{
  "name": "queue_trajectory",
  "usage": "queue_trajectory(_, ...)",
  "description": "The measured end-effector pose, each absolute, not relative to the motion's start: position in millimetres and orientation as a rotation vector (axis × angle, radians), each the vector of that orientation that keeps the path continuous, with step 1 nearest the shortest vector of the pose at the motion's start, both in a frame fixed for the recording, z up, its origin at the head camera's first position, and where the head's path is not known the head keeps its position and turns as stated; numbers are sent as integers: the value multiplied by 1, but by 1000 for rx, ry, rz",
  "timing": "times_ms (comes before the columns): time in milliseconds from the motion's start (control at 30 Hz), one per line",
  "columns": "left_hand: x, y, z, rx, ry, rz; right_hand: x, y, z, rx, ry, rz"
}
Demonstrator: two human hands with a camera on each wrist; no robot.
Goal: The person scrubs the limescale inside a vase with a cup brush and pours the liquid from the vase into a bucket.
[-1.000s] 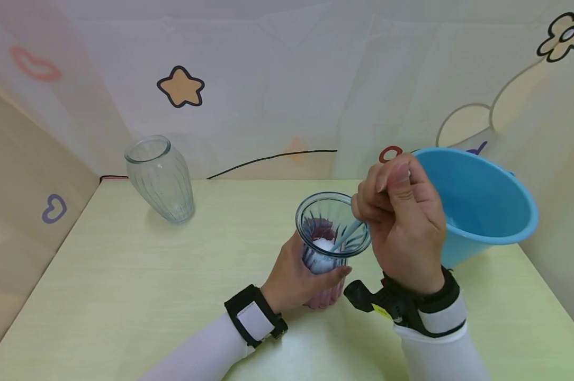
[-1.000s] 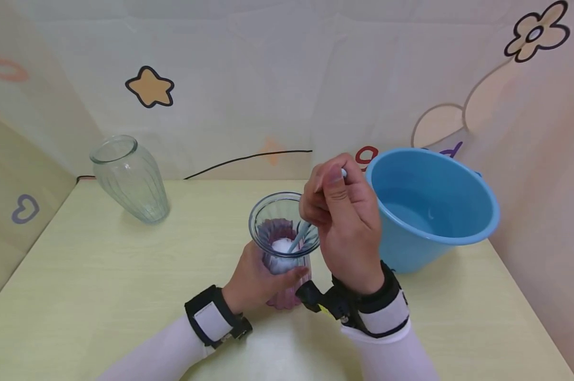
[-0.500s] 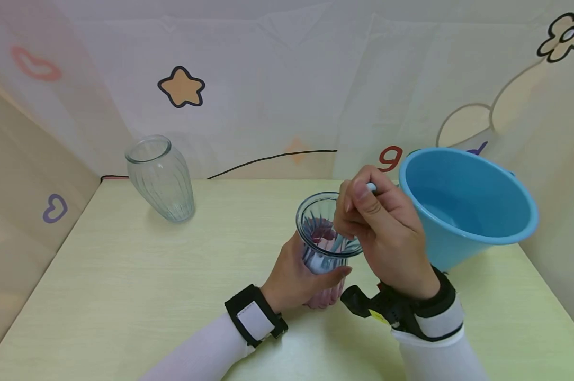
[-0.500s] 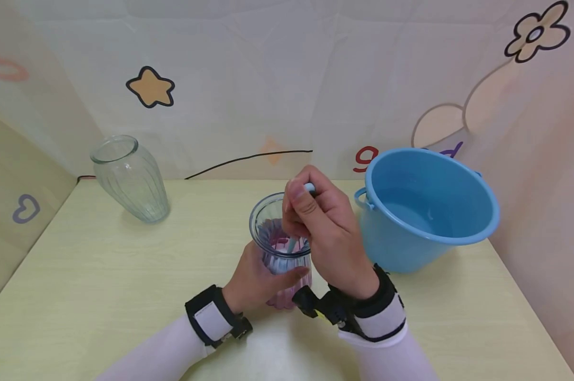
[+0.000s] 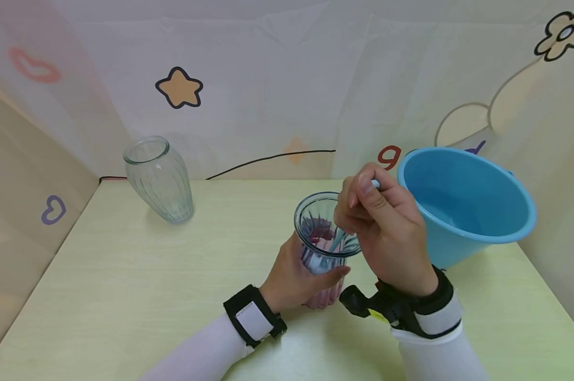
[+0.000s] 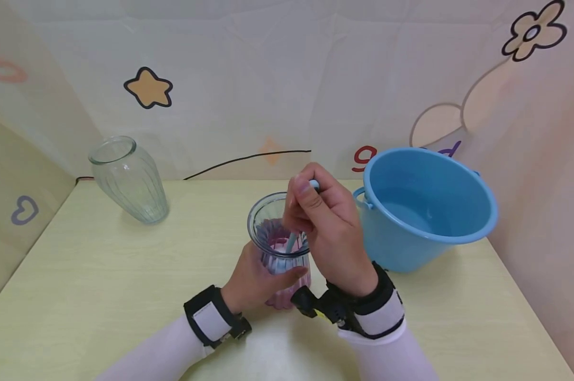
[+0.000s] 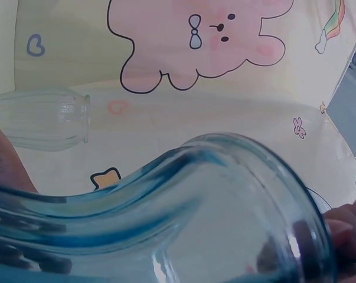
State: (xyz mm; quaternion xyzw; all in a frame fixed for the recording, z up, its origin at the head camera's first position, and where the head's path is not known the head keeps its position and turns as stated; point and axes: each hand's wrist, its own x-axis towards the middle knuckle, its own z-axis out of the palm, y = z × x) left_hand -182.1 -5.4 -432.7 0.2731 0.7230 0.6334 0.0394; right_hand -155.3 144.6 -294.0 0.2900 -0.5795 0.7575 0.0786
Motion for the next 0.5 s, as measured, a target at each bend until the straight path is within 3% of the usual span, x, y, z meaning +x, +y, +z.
queue_trajectory(500, -183, -5, -434, 863, 2279, 1933, -158, 148, -291, 783, -1220, 2407)
